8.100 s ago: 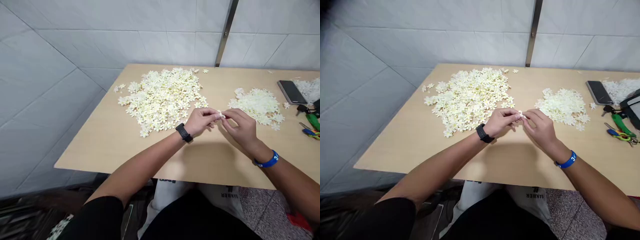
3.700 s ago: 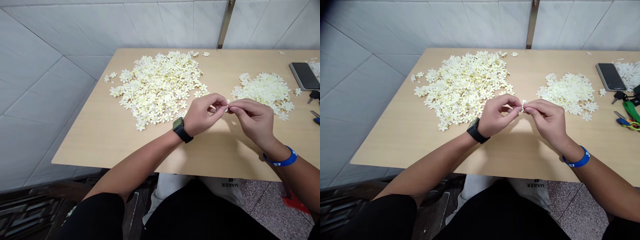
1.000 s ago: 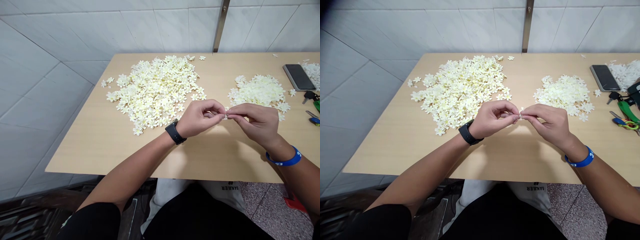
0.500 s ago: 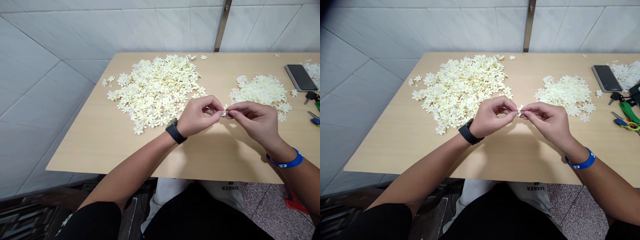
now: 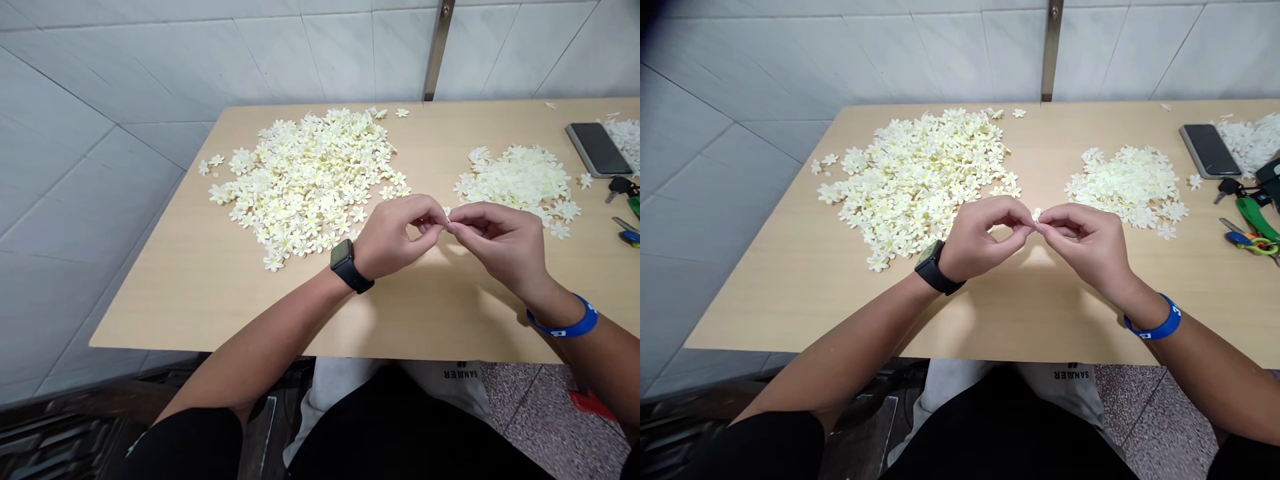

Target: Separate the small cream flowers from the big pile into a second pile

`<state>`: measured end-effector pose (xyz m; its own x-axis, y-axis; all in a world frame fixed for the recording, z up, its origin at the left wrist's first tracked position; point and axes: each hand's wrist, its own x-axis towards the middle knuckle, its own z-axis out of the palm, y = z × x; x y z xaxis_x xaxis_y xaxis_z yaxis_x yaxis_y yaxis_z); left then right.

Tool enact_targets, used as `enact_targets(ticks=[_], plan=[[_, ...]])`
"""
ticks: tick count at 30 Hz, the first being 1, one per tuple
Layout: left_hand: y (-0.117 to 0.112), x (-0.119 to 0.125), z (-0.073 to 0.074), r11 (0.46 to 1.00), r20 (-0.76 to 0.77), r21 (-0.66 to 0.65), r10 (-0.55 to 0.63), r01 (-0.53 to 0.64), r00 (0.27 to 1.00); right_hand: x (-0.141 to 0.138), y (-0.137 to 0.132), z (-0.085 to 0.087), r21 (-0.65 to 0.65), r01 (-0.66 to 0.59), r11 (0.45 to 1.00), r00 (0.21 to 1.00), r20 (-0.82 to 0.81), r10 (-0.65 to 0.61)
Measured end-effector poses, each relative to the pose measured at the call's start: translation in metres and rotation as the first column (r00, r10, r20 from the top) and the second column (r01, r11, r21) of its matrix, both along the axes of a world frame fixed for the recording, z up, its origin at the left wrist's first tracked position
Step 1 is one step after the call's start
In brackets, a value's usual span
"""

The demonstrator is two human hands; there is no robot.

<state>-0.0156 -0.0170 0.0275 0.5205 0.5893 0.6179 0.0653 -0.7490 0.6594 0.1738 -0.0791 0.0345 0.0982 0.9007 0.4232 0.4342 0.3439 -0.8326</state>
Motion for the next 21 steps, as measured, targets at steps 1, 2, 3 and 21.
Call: enact_targets(ticks=[1, 2, 3, 21], plan=[[0.0001, -0.0002, 0.0003, 1.0, 0.001, -0.014, -0.005, 0.005, 1.0, 0.0001, 0.0003, 0.0006, 0.004, -0.006, 1.0, 1.0, -0.001, 0.006], [0.0002, -0.0003, 0.0006, 0.999, 0.005, -0.034, -0.008, 0.008, 1.0, 0.0003, 0.0007, 0.001, 0.006, -0.014, 1.0, 1.0, -0.004, 0.014], [0.0004, -0.0004, 0.0009, 0.998, 0.01, -0.057, -0.01, 0.011, 1.0, 0.0007, 0.0012, 0.0012, 0.006, -0.024, 1.0, 1.0, -0.007, 0.024], [0.0004, -0.0005, 0.0029, 0.989, 0.03, -0.134, -0.051, 0.055, 0.998, 0.005, 0.0026, 0.0017, -0.004, -0.027, 1.0, 1.0, -0.001, 0.027]])
